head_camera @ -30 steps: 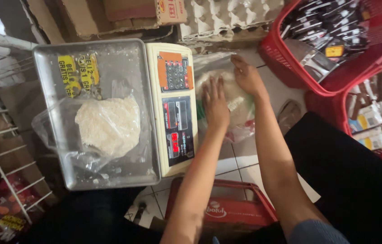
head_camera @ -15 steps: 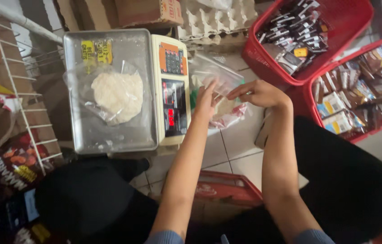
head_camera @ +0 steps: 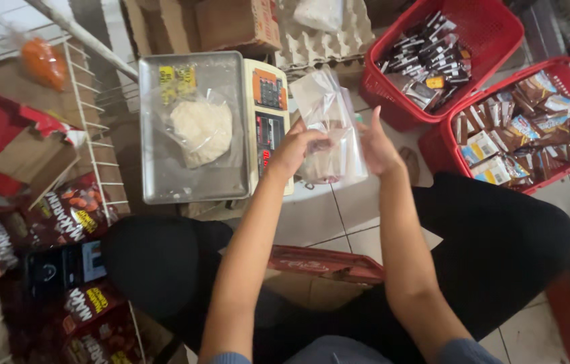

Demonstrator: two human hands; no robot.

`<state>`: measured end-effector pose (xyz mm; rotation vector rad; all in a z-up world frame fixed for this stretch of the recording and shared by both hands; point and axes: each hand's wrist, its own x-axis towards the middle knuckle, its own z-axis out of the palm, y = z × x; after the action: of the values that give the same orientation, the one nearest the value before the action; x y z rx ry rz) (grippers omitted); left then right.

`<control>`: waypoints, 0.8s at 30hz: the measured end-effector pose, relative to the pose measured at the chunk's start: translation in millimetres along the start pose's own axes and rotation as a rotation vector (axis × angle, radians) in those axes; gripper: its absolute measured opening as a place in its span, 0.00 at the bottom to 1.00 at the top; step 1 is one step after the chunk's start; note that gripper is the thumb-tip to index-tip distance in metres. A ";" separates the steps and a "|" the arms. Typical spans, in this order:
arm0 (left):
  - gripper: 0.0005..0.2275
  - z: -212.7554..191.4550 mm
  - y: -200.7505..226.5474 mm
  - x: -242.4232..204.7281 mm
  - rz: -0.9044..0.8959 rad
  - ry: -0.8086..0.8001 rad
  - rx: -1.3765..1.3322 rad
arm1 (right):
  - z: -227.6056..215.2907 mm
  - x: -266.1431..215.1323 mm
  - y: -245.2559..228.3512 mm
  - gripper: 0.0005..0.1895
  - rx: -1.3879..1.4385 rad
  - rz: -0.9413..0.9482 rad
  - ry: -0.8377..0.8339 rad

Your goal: The person scoops rice from a large bag into a small plastic bag placed on a digital scale. They repeatedly add rice using a metal scoop to reach a specific weight, then remove the filled bag and replace it with an empty one to continue the process.

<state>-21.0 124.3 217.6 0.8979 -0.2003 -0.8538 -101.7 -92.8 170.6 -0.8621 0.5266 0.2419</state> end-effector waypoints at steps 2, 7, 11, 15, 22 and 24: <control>0.31 -8.9 -2.5 1.6 -0.014 0.082 0.262 | 16.1 -10.0 6.9 0.47 0.282 -0.031 -0.253; 0.33 -43.8 -8.7 -8.9 0.053 0.313 0.876 | 49.2 -35.0 -4.6 0.31 -0.251 -0.424 -0.074; 0.46 -45.8 4.0 -39.1 0.279 0.398 0.842 | 86.5 -60.6 -23.4 0.30 -0.298 -0.512 0.009; 0.41 -12.8 24.4 -39.7 0.115 0.374 0.363 | 108.8 -64.5 -21.5 0.29 -0.590 -0.651 0.095; 0.37 10.6 36.7 -31.4 0.506 0.222 0.698 | 138.7 -62.5 -8.5 0.39 -0.807 -0.864 0.056; 0.39 12.7 48.8 -36.4 0.446 0.207 0.603 | 140.1 -63.2 -11.8 0.42 -0.682 -0.845 0.032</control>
<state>-23.6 159.0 269.2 1.4282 -0.4719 -0.2727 -102.6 8.5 286.9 -1.6735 0.0582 -0.3971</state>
